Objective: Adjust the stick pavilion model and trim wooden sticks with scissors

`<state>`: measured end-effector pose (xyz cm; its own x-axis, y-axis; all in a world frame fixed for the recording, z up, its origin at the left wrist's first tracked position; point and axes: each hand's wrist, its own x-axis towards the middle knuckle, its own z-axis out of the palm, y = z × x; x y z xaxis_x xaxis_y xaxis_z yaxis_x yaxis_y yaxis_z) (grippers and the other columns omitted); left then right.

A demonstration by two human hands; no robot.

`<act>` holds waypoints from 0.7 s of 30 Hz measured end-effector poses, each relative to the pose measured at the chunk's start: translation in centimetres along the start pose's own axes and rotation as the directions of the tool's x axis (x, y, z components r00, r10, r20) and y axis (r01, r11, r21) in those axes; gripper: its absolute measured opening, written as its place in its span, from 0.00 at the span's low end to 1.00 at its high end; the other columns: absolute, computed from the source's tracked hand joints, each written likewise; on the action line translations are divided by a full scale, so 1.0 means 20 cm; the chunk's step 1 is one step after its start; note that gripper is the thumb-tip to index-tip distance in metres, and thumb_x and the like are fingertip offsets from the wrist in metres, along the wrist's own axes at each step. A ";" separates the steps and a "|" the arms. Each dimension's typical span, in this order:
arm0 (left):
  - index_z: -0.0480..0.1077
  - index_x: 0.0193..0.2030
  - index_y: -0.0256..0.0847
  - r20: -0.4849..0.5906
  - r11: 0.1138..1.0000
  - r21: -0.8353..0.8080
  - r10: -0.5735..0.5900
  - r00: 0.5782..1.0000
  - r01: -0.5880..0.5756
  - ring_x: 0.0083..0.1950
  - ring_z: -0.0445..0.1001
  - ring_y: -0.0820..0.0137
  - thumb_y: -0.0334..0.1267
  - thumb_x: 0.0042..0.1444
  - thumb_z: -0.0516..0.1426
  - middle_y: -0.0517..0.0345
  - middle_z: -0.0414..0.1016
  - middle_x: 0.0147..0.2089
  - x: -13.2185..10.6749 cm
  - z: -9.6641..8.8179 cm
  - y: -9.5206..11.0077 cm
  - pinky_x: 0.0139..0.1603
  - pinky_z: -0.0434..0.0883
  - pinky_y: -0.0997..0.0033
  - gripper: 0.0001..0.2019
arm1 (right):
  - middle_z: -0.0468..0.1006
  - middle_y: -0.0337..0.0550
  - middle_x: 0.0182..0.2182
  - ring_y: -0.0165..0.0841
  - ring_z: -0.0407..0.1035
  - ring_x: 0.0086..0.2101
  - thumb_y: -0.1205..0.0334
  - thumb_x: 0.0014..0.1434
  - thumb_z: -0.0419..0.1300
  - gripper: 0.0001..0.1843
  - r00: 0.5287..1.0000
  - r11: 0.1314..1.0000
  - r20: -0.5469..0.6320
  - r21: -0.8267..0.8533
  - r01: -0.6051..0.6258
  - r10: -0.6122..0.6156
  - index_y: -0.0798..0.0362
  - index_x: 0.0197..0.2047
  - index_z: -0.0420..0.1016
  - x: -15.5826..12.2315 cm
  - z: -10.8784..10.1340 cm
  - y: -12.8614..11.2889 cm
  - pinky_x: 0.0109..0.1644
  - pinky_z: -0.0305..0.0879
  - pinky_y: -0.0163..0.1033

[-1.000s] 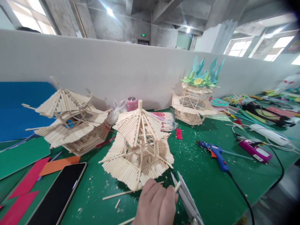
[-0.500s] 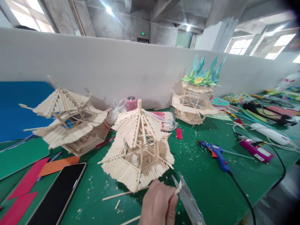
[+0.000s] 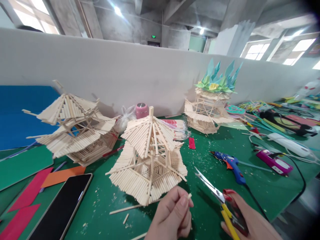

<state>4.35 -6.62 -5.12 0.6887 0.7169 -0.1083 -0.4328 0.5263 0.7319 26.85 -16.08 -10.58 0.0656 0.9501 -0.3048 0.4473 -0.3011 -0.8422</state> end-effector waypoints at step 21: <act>0.66 0.29 0.40 -0.079 0.977 0.202 0.081 0.994 -0.064 0.18 0.52 0.80 0.49 0.55 0.54 0.68 0.57 0.18 -0.03 0.00 0.02 0.20 0.53 0.78 0.14 | 0.76 0.51 0.42 0.42 0.73 0.40 0.46 0.48 0.59 0.30 0.905 0.670 -0.260 -0.741 0.037 -0.336 0.54 0.50 0.60 0.06 -0.10 -0.07 0.41 0.71 0.41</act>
<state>3.70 -6.88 -4.80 0.6030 0.7913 -0.1014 -0.3496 0.3763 0.8580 27.99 -14.30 -8.89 0.1406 0.9824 0.1229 0.9633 -0.1071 -0.2462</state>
